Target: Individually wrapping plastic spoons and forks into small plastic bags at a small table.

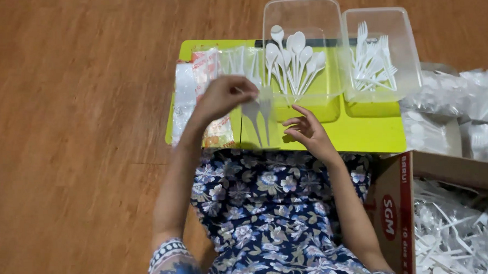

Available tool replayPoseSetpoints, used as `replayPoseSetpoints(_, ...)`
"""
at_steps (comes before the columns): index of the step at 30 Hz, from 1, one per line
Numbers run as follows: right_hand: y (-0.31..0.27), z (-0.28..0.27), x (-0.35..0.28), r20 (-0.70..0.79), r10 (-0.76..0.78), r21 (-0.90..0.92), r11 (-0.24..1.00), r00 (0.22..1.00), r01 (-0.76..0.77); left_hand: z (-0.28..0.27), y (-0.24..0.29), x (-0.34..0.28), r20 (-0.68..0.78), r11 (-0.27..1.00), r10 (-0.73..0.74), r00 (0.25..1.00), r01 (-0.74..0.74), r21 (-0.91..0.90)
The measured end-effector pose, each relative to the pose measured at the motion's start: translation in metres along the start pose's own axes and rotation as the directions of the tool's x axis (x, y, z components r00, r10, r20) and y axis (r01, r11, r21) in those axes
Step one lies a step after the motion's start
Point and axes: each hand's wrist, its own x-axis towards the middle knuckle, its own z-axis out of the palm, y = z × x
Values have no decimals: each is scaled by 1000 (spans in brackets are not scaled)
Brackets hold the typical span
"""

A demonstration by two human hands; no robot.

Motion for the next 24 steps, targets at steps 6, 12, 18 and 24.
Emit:
replayPoseSetpoints(6, 3, -3, 9, -76, 144, 28, 989, 987, -142, -98, 52, -1, -535, 958, 287, 795, -233, 168)
replayPoseSetpoints(12, 42, -28, 11, -73, -8, 77, 997, 997, 13, -20, -96, 1, -503, 887, 223, 835, 41, 460)
replayPoseSetpoints(18, 47, -28, 11, -31, -65, -40, 997, 997, 64, 30, -115, -32, -456, 844, 74, 887, 188, 503)
replayPoseSetpoints(24, 29, -5, 9, -9, 17, -222, 975, 1000, -18, 41, -110, -56, -484, 844, 142, 863, 150, 515)
